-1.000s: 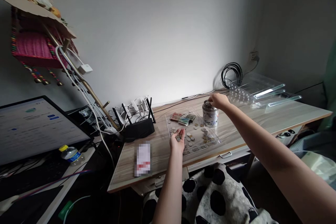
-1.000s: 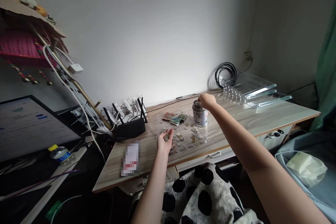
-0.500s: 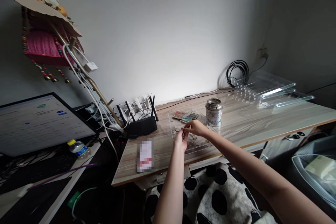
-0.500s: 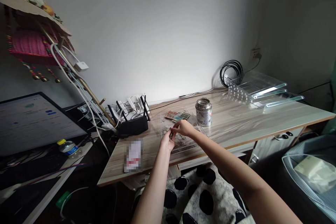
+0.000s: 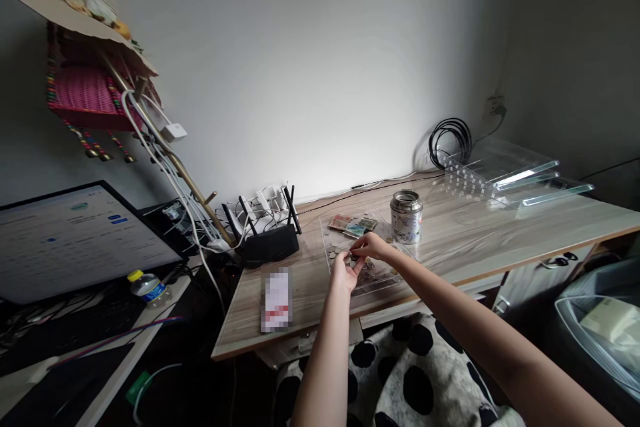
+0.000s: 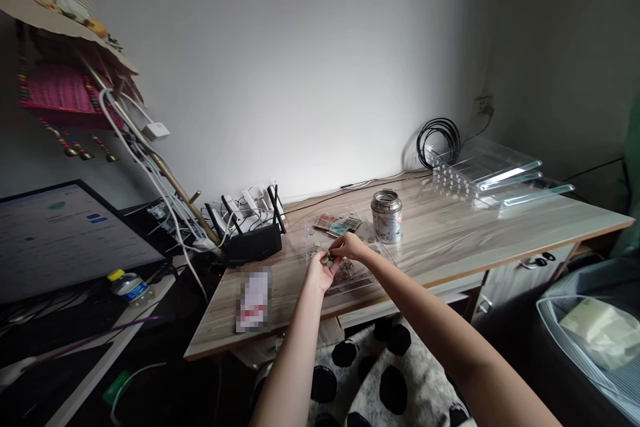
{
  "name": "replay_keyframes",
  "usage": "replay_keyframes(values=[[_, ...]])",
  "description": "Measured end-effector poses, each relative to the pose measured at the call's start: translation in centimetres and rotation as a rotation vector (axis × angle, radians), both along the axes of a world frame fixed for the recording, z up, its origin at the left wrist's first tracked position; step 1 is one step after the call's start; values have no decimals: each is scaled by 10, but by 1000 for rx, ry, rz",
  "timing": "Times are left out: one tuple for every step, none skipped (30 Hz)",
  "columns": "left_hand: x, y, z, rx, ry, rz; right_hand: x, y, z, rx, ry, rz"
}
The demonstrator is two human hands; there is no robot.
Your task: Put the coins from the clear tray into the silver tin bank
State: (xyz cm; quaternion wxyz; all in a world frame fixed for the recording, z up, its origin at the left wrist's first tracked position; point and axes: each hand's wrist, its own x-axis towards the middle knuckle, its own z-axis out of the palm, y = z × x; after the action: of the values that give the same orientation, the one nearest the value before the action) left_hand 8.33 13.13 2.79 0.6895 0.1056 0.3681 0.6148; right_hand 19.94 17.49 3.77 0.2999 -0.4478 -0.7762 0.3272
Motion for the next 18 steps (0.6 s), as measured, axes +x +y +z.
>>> replay_keyframes(values=[[1,0,0,8,14,-9,1,-1,-2,-2,24,9],[1,-1,0,12,31,-14,2,-1,-2,-7,46,20],[2,-1,0,13,49,-21,4,-2,-2,-20,65,34],[2,-1,0,10,67,-32,5,-2,-1,-44,76,54],[3,-1,-1,3,83,-45,7,-2,0,-76,82,76],[3,-1,-1,-7,98,-62,8,-2,2,-111,83,98],[2,-1,-1,-14,110,-81,9,-1,4,-142,85,117],[2,-1,-1,-17,121,-98,10,0,5,-163,91,126],[2,-1,-2,-11,129,-111,11,1,6,-168,103,122],[2,-1,-2,-2,138,-117,11,2,5,-159,114,103],[2,-1,-2,8,147,-121,10,2,3,-143,120,74],[2,-2,-2,17,157,-125,10,2,0,-123,120,38],[3,-2,-2,23,167,-127,9,0,-2,-102,114,-3],[3,-3,-2,28,177,-134,8,-2,-5,-79,104,-42],[3,-4,-1,32,187,-146,8,-6,-7,-46,100,-79],[3,-4,-1,36,194,-161,10,-10,-7,6,103,-119],[3,-5,0,39,200,-177,13,-15,-4,82,113,-166],[3,-5,0,38,205,-184,19,-20,1,178,120,-221]])
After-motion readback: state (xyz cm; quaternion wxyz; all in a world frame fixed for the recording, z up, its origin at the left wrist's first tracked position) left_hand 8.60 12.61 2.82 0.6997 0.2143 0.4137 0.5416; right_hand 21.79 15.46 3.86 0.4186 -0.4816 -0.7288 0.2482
